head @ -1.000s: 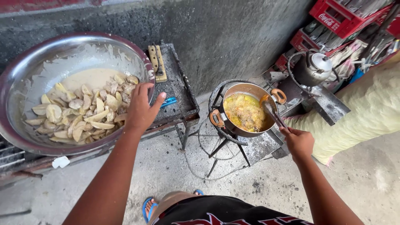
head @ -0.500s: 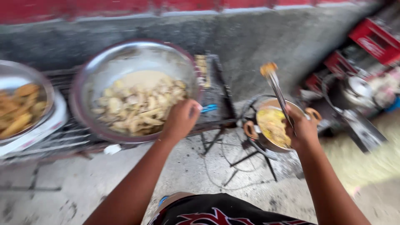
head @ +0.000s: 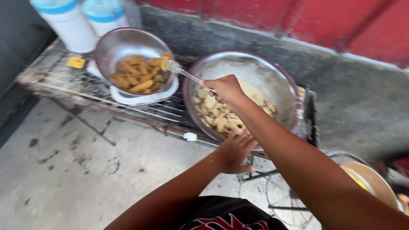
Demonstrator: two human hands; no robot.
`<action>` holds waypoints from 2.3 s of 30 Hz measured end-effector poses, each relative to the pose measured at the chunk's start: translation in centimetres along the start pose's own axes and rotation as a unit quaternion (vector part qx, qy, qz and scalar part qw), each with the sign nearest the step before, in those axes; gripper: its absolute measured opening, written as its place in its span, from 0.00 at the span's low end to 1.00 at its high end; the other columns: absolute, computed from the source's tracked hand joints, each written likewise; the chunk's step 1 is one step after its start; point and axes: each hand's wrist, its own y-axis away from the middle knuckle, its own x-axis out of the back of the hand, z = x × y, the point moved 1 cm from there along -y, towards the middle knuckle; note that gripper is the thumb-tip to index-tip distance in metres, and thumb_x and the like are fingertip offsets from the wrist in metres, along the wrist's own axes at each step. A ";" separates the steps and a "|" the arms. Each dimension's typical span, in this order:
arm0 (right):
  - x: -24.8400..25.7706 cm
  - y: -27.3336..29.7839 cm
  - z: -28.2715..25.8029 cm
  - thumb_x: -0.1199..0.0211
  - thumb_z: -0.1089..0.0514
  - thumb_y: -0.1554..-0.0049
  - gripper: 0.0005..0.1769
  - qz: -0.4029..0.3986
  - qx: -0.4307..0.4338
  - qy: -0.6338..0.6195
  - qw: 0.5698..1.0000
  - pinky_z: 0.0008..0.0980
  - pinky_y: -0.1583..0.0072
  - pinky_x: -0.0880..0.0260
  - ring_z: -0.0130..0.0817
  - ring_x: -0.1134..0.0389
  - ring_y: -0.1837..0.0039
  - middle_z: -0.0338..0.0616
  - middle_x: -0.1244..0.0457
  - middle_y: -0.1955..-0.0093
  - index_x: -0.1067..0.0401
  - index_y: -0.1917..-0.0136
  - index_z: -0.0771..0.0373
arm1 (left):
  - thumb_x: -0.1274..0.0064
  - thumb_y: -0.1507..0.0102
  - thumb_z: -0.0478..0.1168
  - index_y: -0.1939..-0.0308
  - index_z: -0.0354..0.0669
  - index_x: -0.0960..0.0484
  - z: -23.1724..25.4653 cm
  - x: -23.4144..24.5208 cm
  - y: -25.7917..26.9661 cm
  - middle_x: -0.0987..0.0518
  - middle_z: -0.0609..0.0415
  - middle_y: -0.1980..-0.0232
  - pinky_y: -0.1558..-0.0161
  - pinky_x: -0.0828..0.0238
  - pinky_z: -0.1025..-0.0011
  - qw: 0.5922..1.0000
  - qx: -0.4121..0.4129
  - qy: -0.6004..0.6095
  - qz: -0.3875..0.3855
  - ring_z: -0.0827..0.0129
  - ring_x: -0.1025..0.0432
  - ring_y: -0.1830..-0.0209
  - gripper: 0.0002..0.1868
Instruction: The recorder is coating fruit slices in batter and frying them in a pot of oil on a portable stove.
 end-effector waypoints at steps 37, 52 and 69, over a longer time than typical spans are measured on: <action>45.5 40.3 38.2 0.25 0.29 0.51 0.36 0.437 -0.440 0.322 0.716 0.43 0.52 0.30 0.44 0.27 0.56 0.52 0.26 0.59 0.16 0.56 0.67 | 0.45 0.32 0.48 0.34 0.32 0.38 7.1 -2.4 -14.7 0.34 0.33 0.34 0.32 0.48 0.44 0.944 0.123 0.151 0.264 0.43 0.40 0.30 0.31; 52.2 30.5 38.6 0.23 0.47 0.48 0.27 0.044 -0.476 0.503 0.720 0.34 0.44 0.24 0.28 0.21 0.54 0.38 0.24 0.54 0.23 0.37 0.56 | 0.49 0.26 0.50 0.31 0.29 0.38 7.4 -2.7 -13.3 0.35 0.33 0.30 0.30 0.46 0.47 0.926 0.209 0.120 0.291 0.39 0.42 0.29 0.31; 58.2 38.5 38.5 0.19 0.47 0.57 0.20 0.255 -0.388 0.303 0.832 0.34 0.61 0.29 0.35 0.27 0.66 0.49 0.27 0.65 0.16 0.63 0.66 | 0.50 0.27 0.50 0.32 0.30 0.36 7.7 -2.3 -13.4 0.34 0.35 0.32 0.31 0.45 0.48 0.925 0.233 0.119 0.274 0.41 0.41 0.31 0.30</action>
